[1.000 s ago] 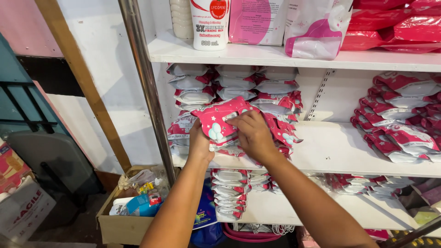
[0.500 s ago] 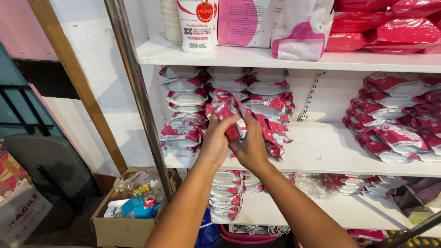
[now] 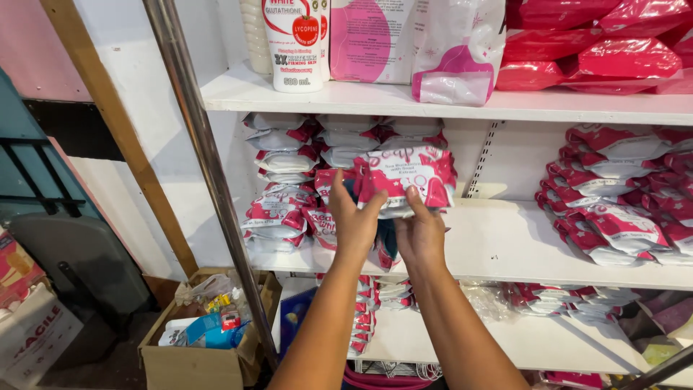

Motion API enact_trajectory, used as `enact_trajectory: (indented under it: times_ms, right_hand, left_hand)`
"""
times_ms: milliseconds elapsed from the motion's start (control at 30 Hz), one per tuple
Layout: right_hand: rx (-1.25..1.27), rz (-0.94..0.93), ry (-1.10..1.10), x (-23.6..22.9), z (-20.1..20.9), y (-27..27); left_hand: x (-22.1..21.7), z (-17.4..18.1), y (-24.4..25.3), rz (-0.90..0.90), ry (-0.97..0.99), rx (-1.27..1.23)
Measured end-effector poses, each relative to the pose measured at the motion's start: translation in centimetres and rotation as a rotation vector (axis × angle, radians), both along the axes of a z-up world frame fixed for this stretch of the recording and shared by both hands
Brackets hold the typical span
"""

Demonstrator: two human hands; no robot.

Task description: The person wipes the surface of a white shelf with a blue cloth. They pick up packages of soap, wipe them individually, and place them back on the shelf. The person repeats this process for several items, ensuring the shelf and products are clean.

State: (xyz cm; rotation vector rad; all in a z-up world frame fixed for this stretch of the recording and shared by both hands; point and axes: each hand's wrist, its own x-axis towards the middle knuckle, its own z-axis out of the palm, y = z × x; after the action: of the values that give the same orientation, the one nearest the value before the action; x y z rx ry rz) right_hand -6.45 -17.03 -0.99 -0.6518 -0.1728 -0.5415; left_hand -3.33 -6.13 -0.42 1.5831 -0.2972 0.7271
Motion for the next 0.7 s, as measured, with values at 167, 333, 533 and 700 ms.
enact_trajectory:
  times_ms: [167, 333, 533, 700]
  right_hand:
    - [0.107, 0.094, 0.083, 0.5, -1.7, -1.3]
    - [0.003, 0.118, 0.121, -2.6, 0.9, -0.9]
    - [-0.187, 0.114, 0.206, -3.1, -0.6, -3.2]
    - [-0.156, 0.117, 0.148, -4.4, -0.6, -3.4]
  left_hand:
    - [-0.5, -1.2, -1.9, -0.542, 0.249, -0.670]
    - [-3.5, -0.2, -2.3, -0.705, 0.281, -0.932]
    - [-4.8, -0.4, -2.4, -0.610, 0.108, -1.008]
    - [-5.9, -0.5, -1.4, -0.576, 0.068, -0.887]
